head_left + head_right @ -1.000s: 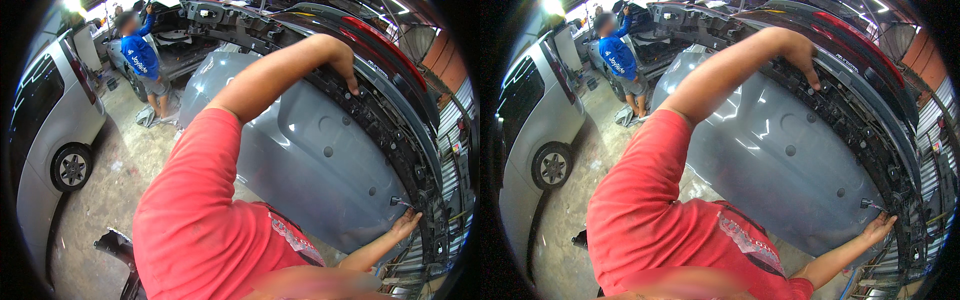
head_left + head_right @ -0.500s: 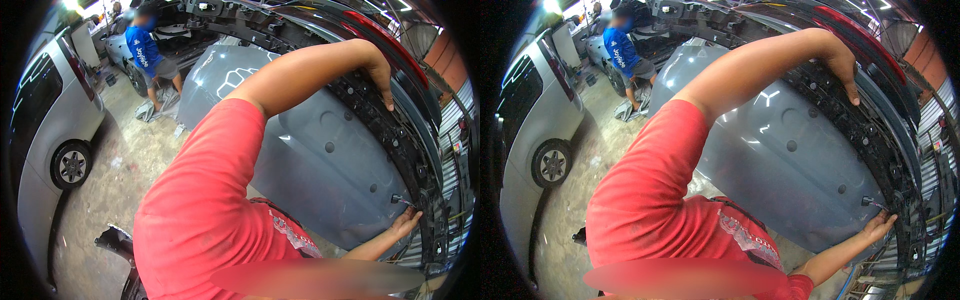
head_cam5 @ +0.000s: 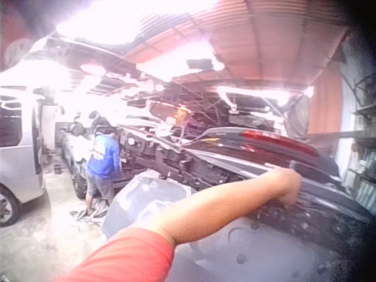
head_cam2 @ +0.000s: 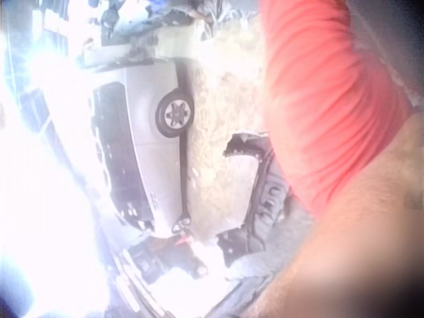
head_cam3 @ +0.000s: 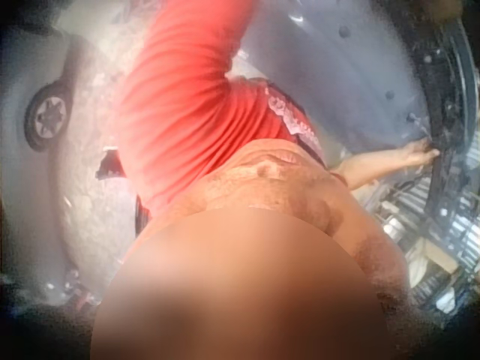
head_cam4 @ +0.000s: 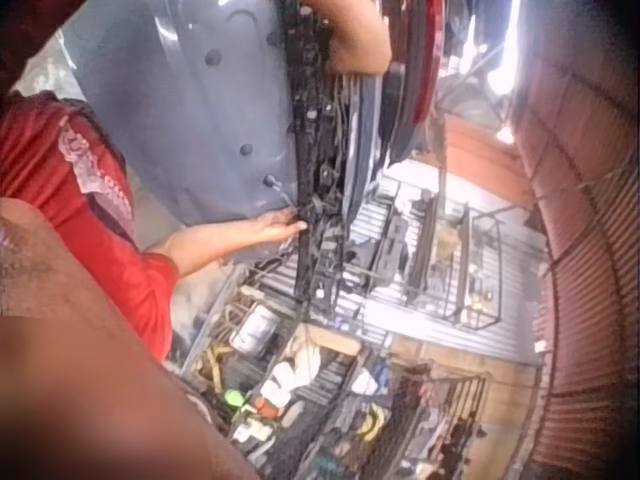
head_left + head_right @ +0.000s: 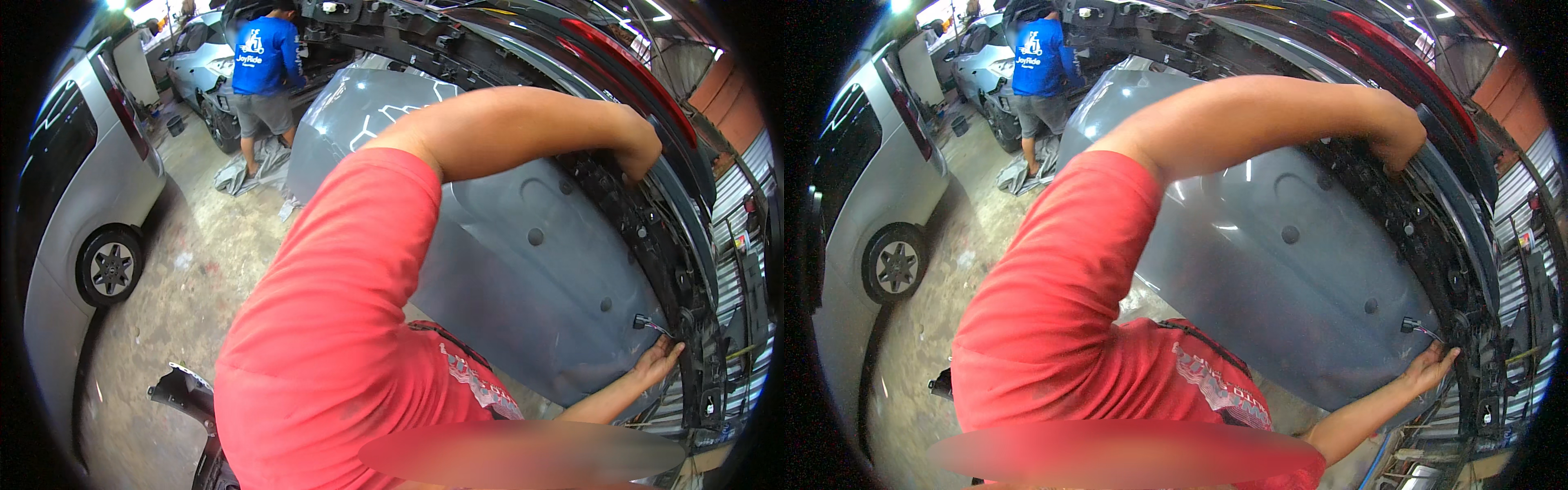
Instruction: The person removes a red trim piece from a gray car bumper, then reattaches it and aligns the bumper onto the rear of a vehicle. The person uses a hammer to tap the trim into place and adjusts the bumper edges to fit the car body.
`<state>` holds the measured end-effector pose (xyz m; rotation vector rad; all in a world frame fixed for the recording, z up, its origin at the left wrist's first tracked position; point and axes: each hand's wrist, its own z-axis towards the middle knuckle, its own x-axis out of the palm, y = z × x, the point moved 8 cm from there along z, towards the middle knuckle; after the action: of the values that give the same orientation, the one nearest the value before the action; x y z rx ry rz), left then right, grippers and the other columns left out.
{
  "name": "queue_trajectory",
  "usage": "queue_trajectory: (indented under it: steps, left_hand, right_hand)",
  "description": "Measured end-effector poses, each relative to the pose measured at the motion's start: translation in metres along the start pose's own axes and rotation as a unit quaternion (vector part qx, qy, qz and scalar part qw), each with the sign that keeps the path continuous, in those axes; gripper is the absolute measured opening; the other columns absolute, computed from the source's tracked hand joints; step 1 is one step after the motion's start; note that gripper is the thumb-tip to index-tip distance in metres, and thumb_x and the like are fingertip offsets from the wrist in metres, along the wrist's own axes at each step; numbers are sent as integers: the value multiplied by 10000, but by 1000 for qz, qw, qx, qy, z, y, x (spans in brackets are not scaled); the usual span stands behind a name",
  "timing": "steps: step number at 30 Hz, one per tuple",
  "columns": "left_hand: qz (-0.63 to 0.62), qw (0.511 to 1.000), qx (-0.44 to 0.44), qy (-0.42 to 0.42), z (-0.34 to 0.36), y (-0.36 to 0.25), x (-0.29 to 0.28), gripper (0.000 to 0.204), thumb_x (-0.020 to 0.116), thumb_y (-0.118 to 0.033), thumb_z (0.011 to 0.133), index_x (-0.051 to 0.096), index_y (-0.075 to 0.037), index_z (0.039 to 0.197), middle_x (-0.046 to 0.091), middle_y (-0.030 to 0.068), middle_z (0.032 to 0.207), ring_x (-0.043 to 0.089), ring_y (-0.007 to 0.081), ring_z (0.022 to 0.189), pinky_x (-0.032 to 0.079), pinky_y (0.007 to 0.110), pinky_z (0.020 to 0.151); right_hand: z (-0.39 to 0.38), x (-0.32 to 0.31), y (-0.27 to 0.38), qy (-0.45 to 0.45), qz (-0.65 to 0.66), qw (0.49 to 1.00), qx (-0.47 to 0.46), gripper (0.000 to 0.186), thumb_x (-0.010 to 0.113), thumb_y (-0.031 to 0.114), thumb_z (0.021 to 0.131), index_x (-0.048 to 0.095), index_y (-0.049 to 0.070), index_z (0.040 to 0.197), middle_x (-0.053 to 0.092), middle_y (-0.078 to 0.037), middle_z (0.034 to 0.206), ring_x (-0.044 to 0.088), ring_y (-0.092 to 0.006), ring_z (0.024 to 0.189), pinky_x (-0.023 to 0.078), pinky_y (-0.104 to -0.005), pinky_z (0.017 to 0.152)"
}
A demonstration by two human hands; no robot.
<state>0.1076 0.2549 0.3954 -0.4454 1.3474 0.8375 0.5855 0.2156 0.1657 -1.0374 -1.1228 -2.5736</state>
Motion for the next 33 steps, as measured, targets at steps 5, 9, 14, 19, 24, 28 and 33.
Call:
queue_trajectory:
  steps: [5,9,14,19,24,28,33]
  left_hand:
    - [64,993,18,-100,-27,-2,-15,403,713,-300,809,765,-51,1122,745,229,1110,719,395,1061,572,498,906]
    - [120,983,-33,-131,-57,-8,-27,378,710,-301,810,780,-104,1124,758,184,1105,732,341,1052,577,466,897]
    - [111,959,6,-261,-96,-9,-79,308,696,-214,751,716,-5,977,733,256,907,725,426,921,579,518,838]
    - [178,932,-58,-310,-110,7,-96,278,708,-246,802,671,-27,968,720,242,907,712,428,906,556,520,805]
    - [219,896,18,-385,-115,4,-105,308,705,-219,833,584,-27,1041,681,207,979,671,425,984,534,515,841]
    - [215,866,6,-451,-121,-4,-99,203,636,-109,837,576,-60,1024,648,165,963,649,370,964,508,488,825]
    - [203,845,44,-493,-125,-25,-91,266,616,-70,780,564,-35,1039,621,138,978,625,339,988,492,457,856]
  right_hand:
    - [1,23,0,44,18,999,2,619,642,234,1033,407,-101,1498,446,-213,1563,431,-338,1426,294,-491,1244]
    - [26,54,25,67,-22,997,-29,585,595,218,1059,400,-125,1491,447,-211,1563,412,-331,1445,255,-475,1268]
    - [70,128,73,120,-25,991,-62,618,589,273,1063,399,-146,1476,448,-228,1555,403,-327,1454,248,-457,1274]
    - [72,188,83,143,9,987,-72,569,558,181,1074,361,-152,1490,426,-251,1562,417,-355,1449,274,-489,1281]
    - [74,173,73,111,9,989,-92,577,613,123,1031,379,-154,1479,445,-269,1539,419,-370,1449,289,-495,1268]
    - [86,144,53,165,56,984,-40,597,605,115,1017,360,-142,1497,419,-253,1566,360,-369,1487,214,-489,1285]
    - [107,105,33,219,174,960,24,566,595,92,994,404,-140,1473,436,-242,1569,386,-347,1473,208,-482,1278]
